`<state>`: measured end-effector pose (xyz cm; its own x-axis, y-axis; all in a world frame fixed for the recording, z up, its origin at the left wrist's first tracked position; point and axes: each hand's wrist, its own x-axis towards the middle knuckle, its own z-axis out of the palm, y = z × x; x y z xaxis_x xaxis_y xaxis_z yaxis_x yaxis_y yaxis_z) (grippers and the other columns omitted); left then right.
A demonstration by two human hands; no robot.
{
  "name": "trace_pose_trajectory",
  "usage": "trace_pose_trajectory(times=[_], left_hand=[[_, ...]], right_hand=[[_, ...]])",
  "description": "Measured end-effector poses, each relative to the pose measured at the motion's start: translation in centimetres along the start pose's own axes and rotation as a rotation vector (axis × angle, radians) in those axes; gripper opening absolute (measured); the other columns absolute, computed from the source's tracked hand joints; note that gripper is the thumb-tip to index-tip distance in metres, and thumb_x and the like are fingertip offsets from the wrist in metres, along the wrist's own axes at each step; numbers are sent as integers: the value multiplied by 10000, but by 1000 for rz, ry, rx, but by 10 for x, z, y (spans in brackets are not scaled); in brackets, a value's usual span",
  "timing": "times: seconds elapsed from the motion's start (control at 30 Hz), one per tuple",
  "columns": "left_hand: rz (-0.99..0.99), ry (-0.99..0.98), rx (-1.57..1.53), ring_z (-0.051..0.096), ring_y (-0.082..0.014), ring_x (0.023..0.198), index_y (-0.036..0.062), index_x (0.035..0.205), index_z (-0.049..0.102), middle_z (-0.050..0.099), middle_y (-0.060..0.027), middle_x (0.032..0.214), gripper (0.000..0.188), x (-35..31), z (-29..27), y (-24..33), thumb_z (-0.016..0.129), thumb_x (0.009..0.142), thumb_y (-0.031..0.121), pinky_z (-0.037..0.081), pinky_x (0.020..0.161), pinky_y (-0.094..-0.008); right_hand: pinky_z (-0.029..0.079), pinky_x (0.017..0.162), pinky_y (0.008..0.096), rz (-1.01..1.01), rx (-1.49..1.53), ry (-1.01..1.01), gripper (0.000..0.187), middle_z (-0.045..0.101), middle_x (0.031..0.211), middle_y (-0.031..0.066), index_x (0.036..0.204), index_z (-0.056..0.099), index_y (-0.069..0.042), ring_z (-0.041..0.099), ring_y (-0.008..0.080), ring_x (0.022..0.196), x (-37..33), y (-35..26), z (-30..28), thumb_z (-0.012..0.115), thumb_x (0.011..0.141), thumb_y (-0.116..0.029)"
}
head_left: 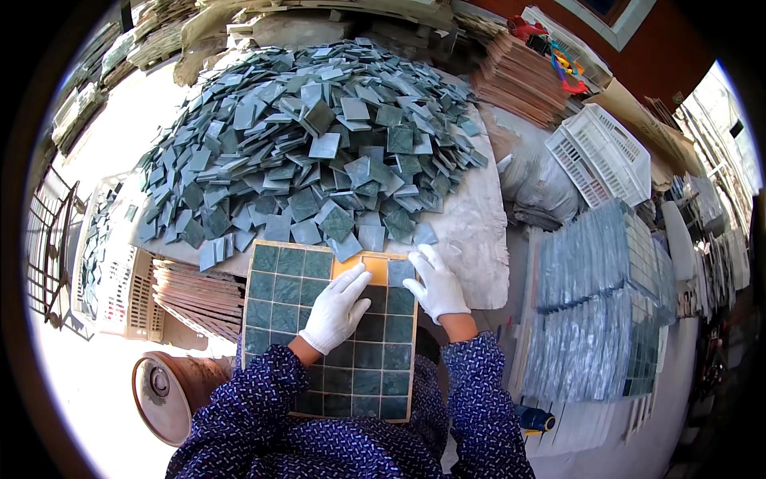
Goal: The person puts on white gloves and then arranges small green tiles onto a yellow grid board. They pick tiles from a large pile and place them into the grid slots one by one until the board is filled.
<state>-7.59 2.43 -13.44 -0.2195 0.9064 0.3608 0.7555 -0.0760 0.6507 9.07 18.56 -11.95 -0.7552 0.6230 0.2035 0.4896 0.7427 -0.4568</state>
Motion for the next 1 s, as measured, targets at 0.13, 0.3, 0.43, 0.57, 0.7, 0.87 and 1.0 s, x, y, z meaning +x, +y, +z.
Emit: trace_pose_trajectory(times=[0.13,0.3,0.43,0.57,0.7,0.87,1.0], left_hand=[[-185,90,-2,526,-354,1182,5,1234,562,551,-194,1283,420,-48,-45,-3,633,828,91,430,998,-394],[-353,188,73,550,-351,1162,-9,1205,584,574,-202,1254,382,-98,-87,-20,622,835,79,438,990,-387],[-383,269,12,574,-351,1135,-24,1168,602,607,-207,1204,350,-121,-91,-40,615,831,67,448,981,-379],[-386,309,15,579,-346,1128,-20,1152,611,614,-201,1191,332,-125,-95,-42,613,832,67,453,975,-379],[-357,339,41,588,-341,1085,-7,1125,621,626,-176,1158,322,-120,-93,-41,628,809,58,463,947,-384],[-287,384,146,591,-335,1014,11,1037,644,639,-140,1096,269,-119,-84,-44,639,769,34,470,897,-403],[-235,402,151,594,-325,992,21,1020,631,636,-134,1075,251,-120,-84,-46,646,771,37,478,876,-399]], right_hand=[[500,841,436,-107,-116,-121,404,514,1305,152,1157,556,-88,604,374,1015,15,-5,-3,697,808,-233],[492,807,428,76,-89,-195,298,610,1067,139,1000,580,-84,603,348,976,23,-18,-11,724,785,-234],[499,761,405,-181,-165,-50,278,586,978,100,965,594,-102,603,306,914,0,-8,-5,735,764,-234],[493,812,411,-184,-117,4,274,586,1070,90,979,634,-122,591,307,962,-12,-4,4,742,753,-233],[489,845,418,-166,-79,35,253,586,1133,106,969,650,-112,586,321,1001,-3,3,17,734,760,-227],[488,853,424,-27,-165,-244,318,576,1171,117,1071,617,-125,583,337,1038,30,-22,4,710,787,-237],[489,880,431,-59,-144,75,532,522,1264,134,1295,490,-169,577,352,1069,74,-73,24,693,808,-240]])
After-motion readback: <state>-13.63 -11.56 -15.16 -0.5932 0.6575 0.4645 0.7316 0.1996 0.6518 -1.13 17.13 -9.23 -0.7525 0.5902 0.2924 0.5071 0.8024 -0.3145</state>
